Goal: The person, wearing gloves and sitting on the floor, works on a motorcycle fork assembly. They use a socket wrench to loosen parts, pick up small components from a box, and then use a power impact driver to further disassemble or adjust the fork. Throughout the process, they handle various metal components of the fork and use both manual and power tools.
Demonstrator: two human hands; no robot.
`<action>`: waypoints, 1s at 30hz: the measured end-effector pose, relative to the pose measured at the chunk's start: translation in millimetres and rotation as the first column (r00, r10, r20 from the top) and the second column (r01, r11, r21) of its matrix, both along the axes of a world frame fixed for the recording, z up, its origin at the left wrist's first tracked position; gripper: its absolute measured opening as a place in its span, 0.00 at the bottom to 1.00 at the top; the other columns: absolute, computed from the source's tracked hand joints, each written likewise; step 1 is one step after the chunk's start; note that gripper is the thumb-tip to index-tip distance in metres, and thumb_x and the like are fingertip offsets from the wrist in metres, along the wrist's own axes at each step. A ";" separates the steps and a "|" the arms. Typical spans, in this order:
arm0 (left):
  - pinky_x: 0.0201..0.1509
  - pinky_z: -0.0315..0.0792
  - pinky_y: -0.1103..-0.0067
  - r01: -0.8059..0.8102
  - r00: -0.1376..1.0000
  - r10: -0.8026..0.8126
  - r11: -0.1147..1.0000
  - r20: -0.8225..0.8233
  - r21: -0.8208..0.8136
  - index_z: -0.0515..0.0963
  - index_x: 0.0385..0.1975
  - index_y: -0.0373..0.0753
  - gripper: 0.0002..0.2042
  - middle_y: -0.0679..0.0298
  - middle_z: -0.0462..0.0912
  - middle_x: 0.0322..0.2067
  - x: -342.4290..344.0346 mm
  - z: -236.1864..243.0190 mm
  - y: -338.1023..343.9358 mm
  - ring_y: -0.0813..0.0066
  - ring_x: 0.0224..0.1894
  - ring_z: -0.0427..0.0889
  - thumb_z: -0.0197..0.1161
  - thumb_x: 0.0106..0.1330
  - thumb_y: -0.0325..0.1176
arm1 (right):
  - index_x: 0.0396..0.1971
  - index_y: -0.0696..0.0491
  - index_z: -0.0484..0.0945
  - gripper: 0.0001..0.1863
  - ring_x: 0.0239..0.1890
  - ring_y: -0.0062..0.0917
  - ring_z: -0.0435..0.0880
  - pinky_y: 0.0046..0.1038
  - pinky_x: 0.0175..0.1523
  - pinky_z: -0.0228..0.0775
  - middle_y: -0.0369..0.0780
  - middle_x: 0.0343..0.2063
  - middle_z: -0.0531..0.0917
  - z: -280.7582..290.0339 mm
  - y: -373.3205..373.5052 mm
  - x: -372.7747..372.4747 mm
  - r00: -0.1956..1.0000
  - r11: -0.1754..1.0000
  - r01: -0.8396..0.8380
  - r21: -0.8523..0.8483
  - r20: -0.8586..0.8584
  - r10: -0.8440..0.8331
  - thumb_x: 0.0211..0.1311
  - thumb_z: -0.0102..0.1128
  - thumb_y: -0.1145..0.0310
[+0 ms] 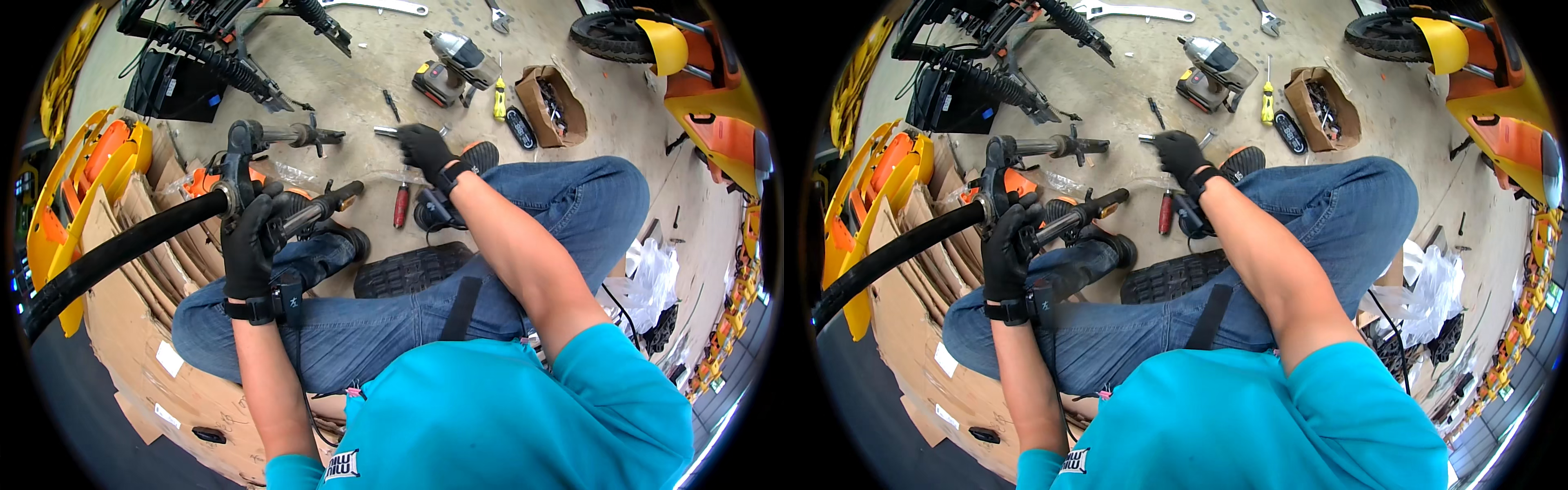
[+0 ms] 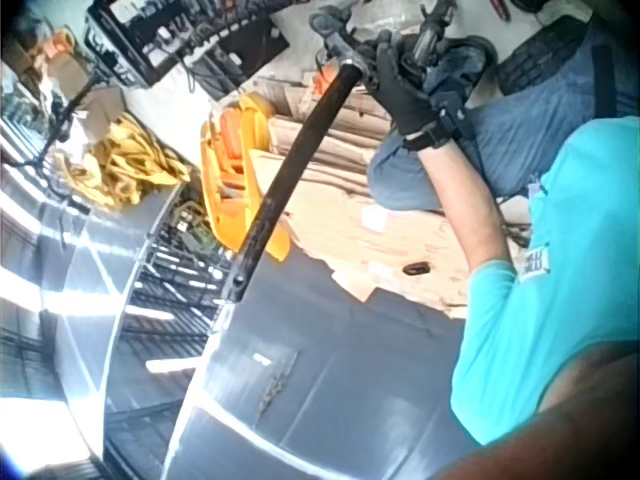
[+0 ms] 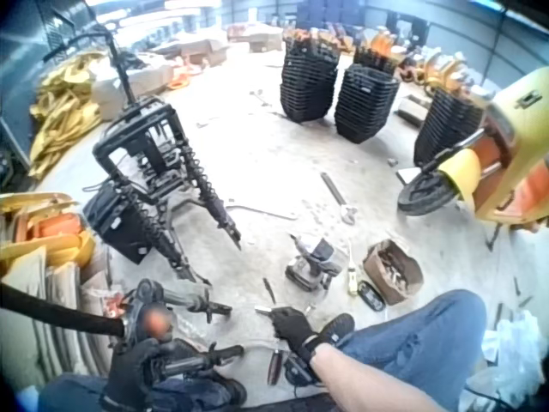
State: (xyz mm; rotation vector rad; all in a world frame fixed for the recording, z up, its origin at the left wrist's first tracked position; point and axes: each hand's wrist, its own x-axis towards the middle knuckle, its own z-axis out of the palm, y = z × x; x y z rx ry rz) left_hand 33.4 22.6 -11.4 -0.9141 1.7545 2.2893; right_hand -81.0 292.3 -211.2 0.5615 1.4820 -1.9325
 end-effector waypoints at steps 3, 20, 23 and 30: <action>0.45 0.79 0.81 0.027 0.999 -0.026 0.999 0.046 -0.022 0.76 0.50 0.30 0.15 0.59 0.84 0.39 -7.2 4.7 4.3 0.74 0.41 0.84 0.56 0.68 0.32 | 0.33 0.57 0.83 0.16 0.31 0.37 0.84 0.35 0.39 0.75 0.46 0.26 0.84 -100.5 69.6 -0.9 0.887 0.732 -0.108 0.673 -0.267 0.376 0.57 0.57 0.58; 0.51 0.78 0.78 -0.045 0.998 0.043 0.997 0.040 0.057 0.76 0.50 0.29 0.14 0.57 0.82 0.44 -4.6 1.0 7.1 0.71 0.45 0.82 0.53 0.70 0.30 | 0.37 0.52 0.82 0.17 0.44 0.41 0.83 0.36 0.50 0.73 0.46 0.36 0.85 -125.9 108.3 -36.7 0.983 0.517 -0.035 0.855 -0.063 0.171 0.56 0.62 0.55; 0.54 0.77 0.76 0.040 0.999 -0.040 0.999 -0.021 -0.024 0.73 0.53 0.28 0.15 0.56 0.80 0.47 7.2 -7.4 1.3 0.69 0.47 0.82 0.49 0.72 0.28 | 0.40 0.54 0.81 0.18 0.43 0.40 0.84 0.35 0.50 0.73 0.47 0.36 0.85 -116.4 94.5 -37.8 0.958 0.406 0.100 0.908 -0.197 0.206 0.54 0.65 0.58; 0.54 0.77 0.76 0.010 1.000 -0.010 1.000 0.016 0.016 0.69 0.57 0.29 0.16 0.56 0.80 0.47 2.0 -3.7 -2.5 0.70 0.47 0.82 0.50 0.73 0.30 | 0.38 0.51 0.82 0.15 0.42 0.41 0.82 0.37 0.49 0.72 0.46 0.37 0.85 -109.1 75.0 -42.7 0.894 0.373 0.191 0.908 -0.318 0.315 0.54 0.62 0.58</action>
